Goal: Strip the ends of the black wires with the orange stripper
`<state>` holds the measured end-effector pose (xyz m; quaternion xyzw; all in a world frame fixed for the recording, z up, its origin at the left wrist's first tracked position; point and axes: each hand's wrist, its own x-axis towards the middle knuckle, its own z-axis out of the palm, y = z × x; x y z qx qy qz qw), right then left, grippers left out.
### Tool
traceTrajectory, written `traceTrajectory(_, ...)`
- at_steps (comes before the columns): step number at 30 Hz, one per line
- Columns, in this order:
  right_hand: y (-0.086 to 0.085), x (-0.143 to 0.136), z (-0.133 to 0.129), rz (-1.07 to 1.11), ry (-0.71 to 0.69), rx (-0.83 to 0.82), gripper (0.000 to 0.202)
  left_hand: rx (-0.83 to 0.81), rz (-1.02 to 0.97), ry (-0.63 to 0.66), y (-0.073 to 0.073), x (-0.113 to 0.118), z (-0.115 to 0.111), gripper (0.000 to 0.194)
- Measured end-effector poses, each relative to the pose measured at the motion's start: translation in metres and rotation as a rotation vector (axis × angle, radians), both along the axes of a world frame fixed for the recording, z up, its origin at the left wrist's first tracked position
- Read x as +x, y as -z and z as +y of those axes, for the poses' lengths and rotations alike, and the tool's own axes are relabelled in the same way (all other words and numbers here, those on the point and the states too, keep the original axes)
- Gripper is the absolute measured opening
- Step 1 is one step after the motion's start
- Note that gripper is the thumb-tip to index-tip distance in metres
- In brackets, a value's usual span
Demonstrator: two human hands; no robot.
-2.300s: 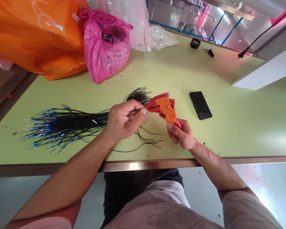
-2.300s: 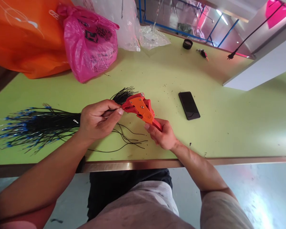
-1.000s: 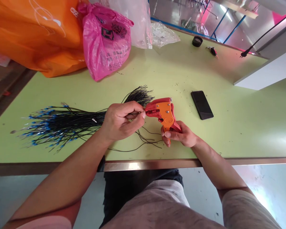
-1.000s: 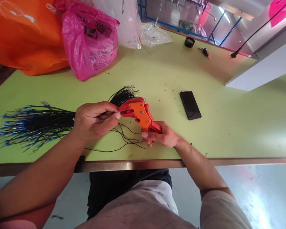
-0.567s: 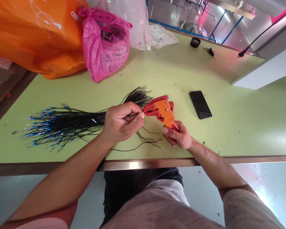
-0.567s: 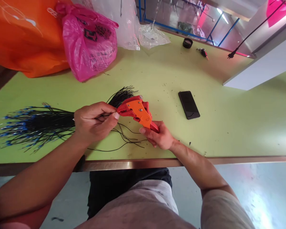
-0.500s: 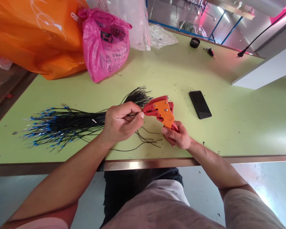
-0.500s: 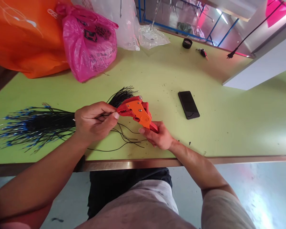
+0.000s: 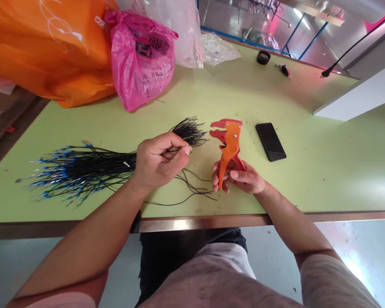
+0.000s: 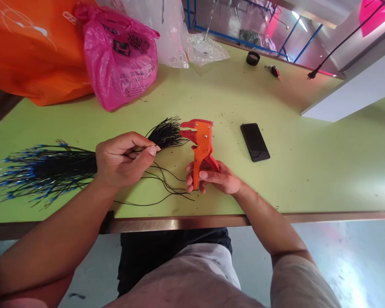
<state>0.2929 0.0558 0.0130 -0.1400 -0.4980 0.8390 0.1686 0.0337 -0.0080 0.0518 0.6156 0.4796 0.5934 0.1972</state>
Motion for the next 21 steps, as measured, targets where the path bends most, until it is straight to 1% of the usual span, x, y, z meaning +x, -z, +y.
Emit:
traceTrajectory(5, -0.005, 0.003, 0.006, -0.046, 0.207, 0.027, 0.051, 0.0, -0.006, 0.02, 0.002, -0.002, -0.001, 0.02)
traceTrajectory(7, -0.006, 0.003, 0.008, -0.053, 0.276, 0.031, 0.051, -0.024, -0.007, 0.054, 0.004, -0.003, 0.0, 0.018)
traceTrajectory(9, -0.005, 0.003, 0.011, -0.056, 0.327, 0.04, 0.05, -0.046, 0.035, 0.153, 0.007, -0.001, 0.002, 0.014)
traceTrajectory(10, -0.004, 0.003, 0.012, -0.056, 0.345, 0.046, 0.05, -0.047, 0.094, 0.214, 0.009, 0.001, 0.003, 0.012)
traceTrajectory(12, -0.002, 0.004, 0.016, -0.053, 0.377, 0.058, 0.05, -0.028, 0.304, 0.325, 0.015, 0.007, 0.004, 0.011)
traceTrajectory(14, 0.0, 0.005, 0.019, -0.05, 0.4, 0.062, 0.05, -0.005, 0.565, 0.424, 0.022, 0.015, 0.002, 0.016)
traceTrajectory(16, 0.002, 0.006, 0.021, -0.057, 0.42, 0.061, 0.05, -0.021, 0.75, 0.546, 0.028, 0.022, -0.002, 0.022)
traceTrajectory(18, 0.003, 0.006, 0.021, -0.071, 0.429, 0.059, 0.051, -0.068, 0.81, 0.676, 0.032, 0.027, -0.008, 0.022)
traceTrajectory(19, 0.003, 0.005, 0.021, -0.078, 0.431, 0.059, 0.051, -0.093, 0.793, 0.733, 0.033, 0.028, -0.01, 0.021)
traceTrajectory(21, 0.004, 0.004, 0.02, -0.09, 0.426, 0.059, 0.051, -0.115, 0.673, 0.813, 0.031, 0.028, -0.011, 0.025)
